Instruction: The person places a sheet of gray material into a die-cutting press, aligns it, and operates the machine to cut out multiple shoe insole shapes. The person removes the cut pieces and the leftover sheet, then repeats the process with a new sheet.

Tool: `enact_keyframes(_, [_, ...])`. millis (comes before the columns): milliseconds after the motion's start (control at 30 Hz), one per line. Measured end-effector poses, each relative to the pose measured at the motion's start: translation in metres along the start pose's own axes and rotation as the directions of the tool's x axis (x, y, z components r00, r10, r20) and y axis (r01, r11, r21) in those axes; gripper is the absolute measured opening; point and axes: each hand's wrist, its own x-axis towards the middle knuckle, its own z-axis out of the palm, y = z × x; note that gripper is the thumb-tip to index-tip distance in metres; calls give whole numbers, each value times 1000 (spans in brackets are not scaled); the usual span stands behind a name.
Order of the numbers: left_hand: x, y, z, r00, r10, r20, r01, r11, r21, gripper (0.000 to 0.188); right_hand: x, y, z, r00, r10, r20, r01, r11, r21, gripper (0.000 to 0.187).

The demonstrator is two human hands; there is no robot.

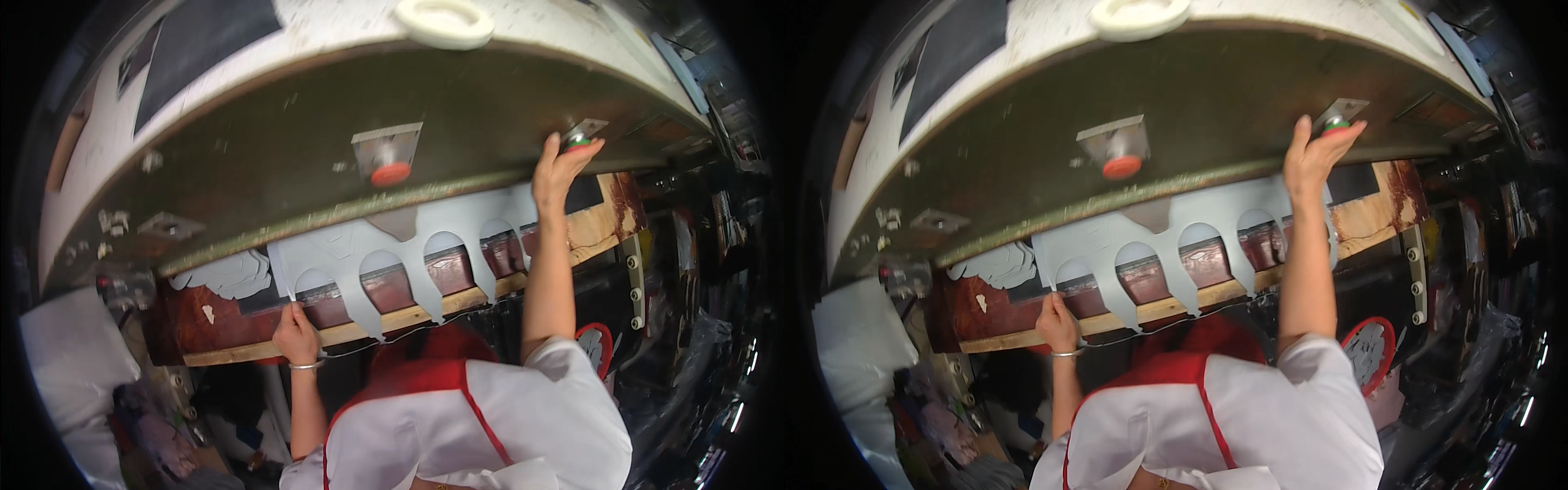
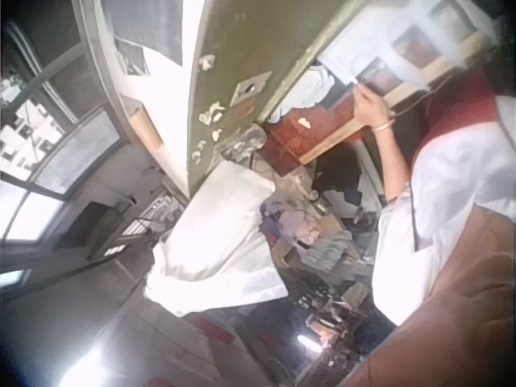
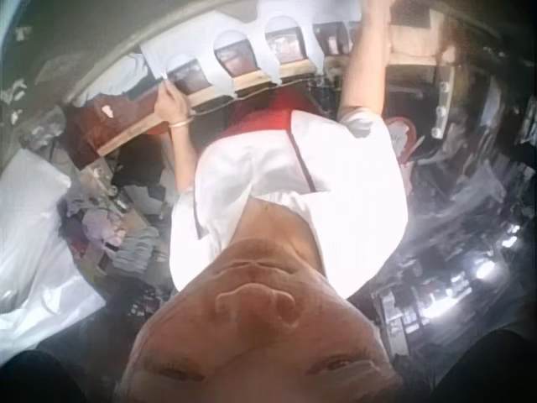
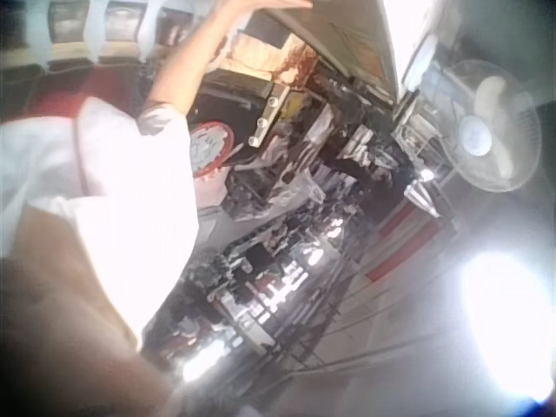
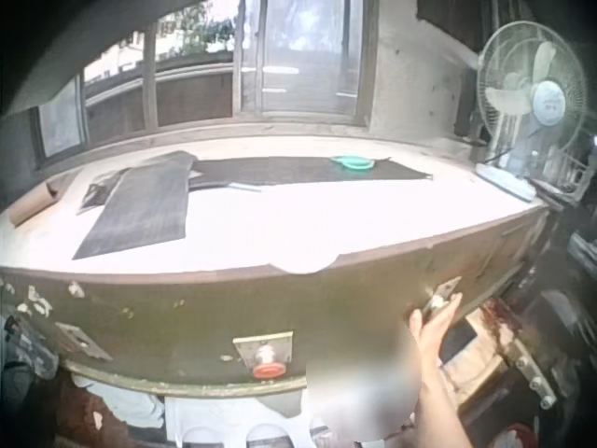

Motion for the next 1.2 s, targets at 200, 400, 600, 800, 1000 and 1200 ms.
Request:
enact_keyframes(200, [49, -10, 13, 998, 50, 47, -52, 998, 28, 27, -20, 7, 3, 998, -55, 25, 56, 998, -30, 92])
enact_keyframes(400, [56, -31, 21, 999, -14, 34, 15, 1000, -25, 36, -98, 5, -20, 961, 174, 216, -143, 978, -152, 70])
enact_keyframes(600, [92, -40, 51, 985, 170, -26, -168, 984, 65, 35, -134, -7, 15, 861, 213, 462, -103, 962, -252, 40])
enact_keyframes(800, [61, -26, 27, 997, 28, 69, -33, 997, 76, 35, -179, -17, 2, 841, 206, 501, -155, 978, -141, 31])
enact_keyframes(1000, [-4, -23, -4, 969, -160, 189, 195, 963, -188, 33, -187, -14, -58, 900, 59, 432, -80, 996, 30, 39])
enact_keyframes(1200, [-49, -58, -5, 936, -151, 319, 249, 923, -294, 33, -180, -58, -20, 761, -48, 647, 5, 998, 68, 95])
